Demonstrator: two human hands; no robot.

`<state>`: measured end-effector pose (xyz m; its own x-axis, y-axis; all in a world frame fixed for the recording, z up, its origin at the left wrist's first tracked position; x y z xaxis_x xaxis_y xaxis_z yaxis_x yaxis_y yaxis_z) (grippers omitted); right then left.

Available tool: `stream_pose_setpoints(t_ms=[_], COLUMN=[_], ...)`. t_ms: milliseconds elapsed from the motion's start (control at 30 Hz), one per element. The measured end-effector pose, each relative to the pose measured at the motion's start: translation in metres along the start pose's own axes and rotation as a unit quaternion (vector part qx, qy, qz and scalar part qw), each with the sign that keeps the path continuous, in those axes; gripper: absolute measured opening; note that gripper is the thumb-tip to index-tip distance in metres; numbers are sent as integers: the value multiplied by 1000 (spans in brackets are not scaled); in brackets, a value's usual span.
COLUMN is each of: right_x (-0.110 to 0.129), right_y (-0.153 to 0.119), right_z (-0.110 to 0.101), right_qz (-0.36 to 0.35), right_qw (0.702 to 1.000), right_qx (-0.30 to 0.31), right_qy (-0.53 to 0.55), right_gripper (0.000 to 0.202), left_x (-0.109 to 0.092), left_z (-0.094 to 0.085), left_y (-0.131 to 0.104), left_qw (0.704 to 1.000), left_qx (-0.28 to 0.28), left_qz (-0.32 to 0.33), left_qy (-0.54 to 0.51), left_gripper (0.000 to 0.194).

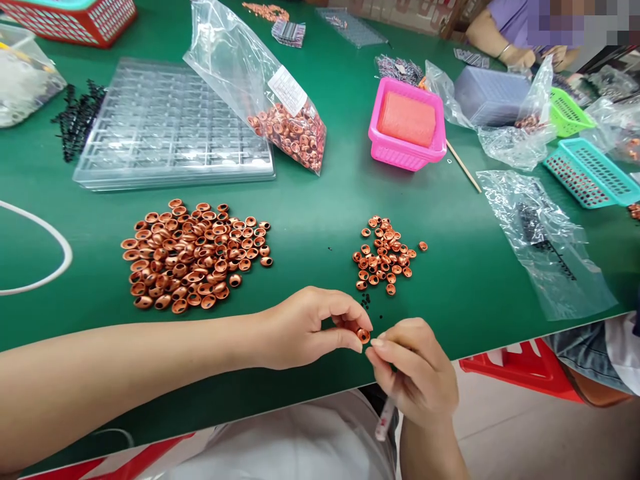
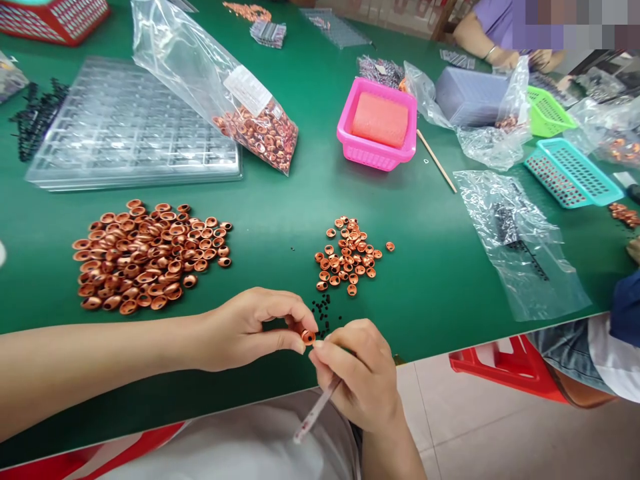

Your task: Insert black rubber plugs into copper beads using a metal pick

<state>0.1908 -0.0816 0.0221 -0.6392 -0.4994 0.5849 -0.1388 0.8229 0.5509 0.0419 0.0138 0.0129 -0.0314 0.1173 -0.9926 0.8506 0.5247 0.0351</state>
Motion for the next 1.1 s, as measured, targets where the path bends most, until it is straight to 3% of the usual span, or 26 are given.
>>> stream_pose_setpoints(t_ms=[300,767,1100], right_x=[0,3,-3], right_y=[-8,-5,-7], right_z=[9,12,17], right_qz=[-36,-58,-60], right_qw=[996,993,993], right_qx=[46,53,67], right_qy=[-75,-92,-75], right_gripper=[25,24,11], left_x=[-6,-3,-4], left_z=[4,7,10], left_y=[-5,-5,0], left_qw=[987,983,979], left_qx=[8,16,38], left_qz=[99,112,88], left_qy=[128,145,180], left_gripper=[12,10,6])
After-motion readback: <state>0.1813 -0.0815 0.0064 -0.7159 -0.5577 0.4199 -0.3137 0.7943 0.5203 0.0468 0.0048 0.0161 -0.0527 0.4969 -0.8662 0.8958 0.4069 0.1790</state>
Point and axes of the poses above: each hand's wrist, its own y-axis towards the middle knuckle, its own z-axis out of the palm, x = y × z, the point moved 5 cm from there along y, towards the middle knuckle, and after that the axes turned 1 degree about z, right-handed, at the moved point
